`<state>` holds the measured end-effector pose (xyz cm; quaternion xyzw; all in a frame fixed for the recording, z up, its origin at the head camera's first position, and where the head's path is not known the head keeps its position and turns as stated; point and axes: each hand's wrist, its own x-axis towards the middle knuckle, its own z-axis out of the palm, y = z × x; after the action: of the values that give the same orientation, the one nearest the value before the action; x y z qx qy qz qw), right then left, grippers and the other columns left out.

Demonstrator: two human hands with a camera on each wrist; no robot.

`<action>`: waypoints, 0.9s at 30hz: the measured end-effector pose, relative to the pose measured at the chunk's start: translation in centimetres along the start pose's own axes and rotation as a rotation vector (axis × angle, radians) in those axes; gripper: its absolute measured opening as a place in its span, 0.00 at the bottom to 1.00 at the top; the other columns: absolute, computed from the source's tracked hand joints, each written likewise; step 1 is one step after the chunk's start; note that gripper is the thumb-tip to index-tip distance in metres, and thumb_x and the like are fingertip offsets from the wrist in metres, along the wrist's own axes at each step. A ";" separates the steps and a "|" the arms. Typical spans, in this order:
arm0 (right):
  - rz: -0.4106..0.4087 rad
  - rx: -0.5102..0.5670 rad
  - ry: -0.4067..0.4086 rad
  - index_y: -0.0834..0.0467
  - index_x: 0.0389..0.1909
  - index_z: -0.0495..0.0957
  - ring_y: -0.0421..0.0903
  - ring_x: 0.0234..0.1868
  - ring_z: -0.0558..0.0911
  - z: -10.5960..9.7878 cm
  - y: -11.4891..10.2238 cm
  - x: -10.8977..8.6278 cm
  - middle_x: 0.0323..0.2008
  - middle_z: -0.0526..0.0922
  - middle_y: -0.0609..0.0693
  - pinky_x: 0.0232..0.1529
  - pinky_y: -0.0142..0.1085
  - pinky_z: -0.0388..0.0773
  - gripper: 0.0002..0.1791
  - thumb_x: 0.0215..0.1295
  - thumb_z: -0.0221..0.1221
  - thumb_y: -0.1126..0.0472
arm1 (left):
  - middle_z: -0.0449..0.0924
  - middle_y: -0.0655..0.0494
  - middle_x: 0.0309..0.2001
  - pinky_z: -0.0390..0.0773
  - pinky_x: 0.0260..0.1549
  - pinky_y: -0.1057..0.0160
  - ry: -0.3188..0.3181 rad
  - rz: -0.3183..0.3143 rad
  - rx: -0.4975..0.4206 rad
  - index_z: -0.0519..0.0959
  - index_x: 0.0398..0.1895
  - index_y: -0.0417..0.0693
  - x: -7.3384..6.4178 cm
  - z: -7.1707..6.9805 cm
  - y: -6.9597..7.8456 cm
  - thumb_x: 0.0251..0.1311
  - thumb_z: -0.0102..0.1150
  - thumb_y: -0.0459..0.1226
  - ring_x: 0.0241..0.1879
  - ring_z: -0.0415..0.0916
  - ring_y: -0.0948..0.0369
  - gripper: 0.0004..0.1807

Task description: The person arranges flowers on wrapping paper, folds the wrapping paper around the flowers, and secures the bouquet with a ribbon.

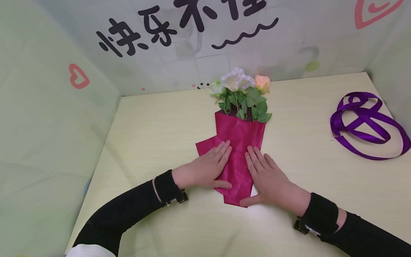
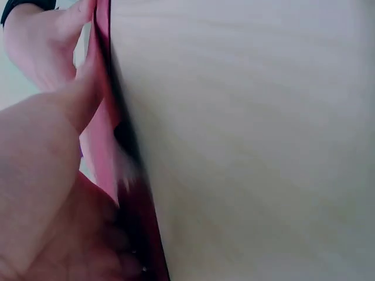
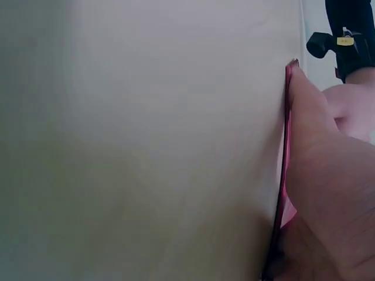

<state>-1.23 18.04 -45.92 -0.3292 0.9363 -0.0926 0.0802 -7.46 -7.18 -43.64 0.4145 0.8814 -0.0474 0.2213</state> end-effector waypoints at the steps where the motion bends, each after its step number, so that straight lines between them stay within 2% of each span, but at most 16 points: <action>1: 0.004 -0.004 0.001 0.75 0.83 0.52 0.71 0.85 0.50 0.0 0.0 0.0 0.85 0.51 0.72 0.79 0.67 0.58 0.81 0.52 0.64 0.13 | 0.27 0.40 0.90 0.44 0.84 0.52 -0.009 -0.018 -0.009 0.35 0.89 0.37 0.0 0.0 -0.2 0.67 0.56 0.75 0.89 0.27 0.45 0.71; 6: 0.009 -0.015 -0.003 0.75 0.84 0.51 0.71 0.86 0.49 -0.1 -0.1 -0.2 0.85 0.49 0.72 0.80 0.66 0.57 0.85 0.48 0.62 0.09 | 0.28 0.42 0.90 0.44 0.85 0.49 -0.010 -0.100 0.037 0.35 0.89 0.38 0.0 -0.4 -1.5 0.47 0.59 0.85 0.89 0.29 0.45 0.84; 11: 0.007 -0.031 -0.006 0.74 0.84 0.51 0.71 0.86 0.49 -0.1 -0.1 -0.3 0.85 0.49 0.72 0.80 0.66 0.57 0.85 0.47 0.61 0.08 | 0.31 0.41 0.90 0.43 0.85 0.46 -0.012 -0.110 0.086 0.36 0.89 0.37 0.0 -0.9 -2.1 0.40 0.59 0.89 0.89 0.31 0.44 0.89; 14: 0.008 -0.040 -0.009 0.74 0.84 0.51 0.71 0.86 0.49 -0.1 -0.2 -0.3 0.85 0.50 0.71 0.80 0.66 0.57 0.85 0.47 0.62 0.09 | 0.31 0.40 0.90 0.40 0.85 0.45 -0.006 -0.095 0.091 0.35 0.89 0.36 0.3 -0.9 -2.1 0.41 0.55 0.89 0.89 0.30 0.44 0.88; 18: 0.010 -0.046 -0.018 0.74 0.84 0.51 0.71 0.86 0.48 -0.2 -0.3 -0.2 0.85 0.50 0.71 0.80 0.66 0.57 0.85 0.47 0.62 0.09 | 0.33 0.40 0.90 0.38 0.85 0.45 0.025 -0.109 0.055 0.38 0.89 0.36 1.6 -1.0 -3.0 0.51 0.49 0.88 0.89 0.30 0.44 0.82; 22: 0.006 -0.057 -0.022 0.74 0.84 0.52 0.71 0.86 0.48 -0.3 -0.3 -0.2 0.85 0.50 0.72 0.80 0.66 0.57 0.84 0.47 0.62 0.09 | 0.34 0.40 0.89 0.37 0.85 0.44 0.053 -0.173 0.030 0.40 0.89 0.36 3.3 -1.5 -5.2 0.59 0.46 0.85 0.89 0.32 0.45 0.76; 27: -0.003 -0.070 -0.017 0.74 0.83 0.52 0.72 0.85 0.49 -0.3 -0.3 -0.2 0.85 0.51 0.72 0.79 0.66 0.59 0.84 0.48 0.62 0.09 | 0.32 0.42 0.90 0.34 0.85 0.44 0.060 -0.246 0.017 0.36 0.89 0.37 4.8 -2.2 -8.0 0.60 0.45 0.84 0.89 0.30 0.48 0.75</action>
<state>-0.98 17.99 -45.56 -0.3340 0.9377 -0.0571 0.0765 -16.96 -8.38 -44.53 0.3066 0.9313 -0.0695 0.1839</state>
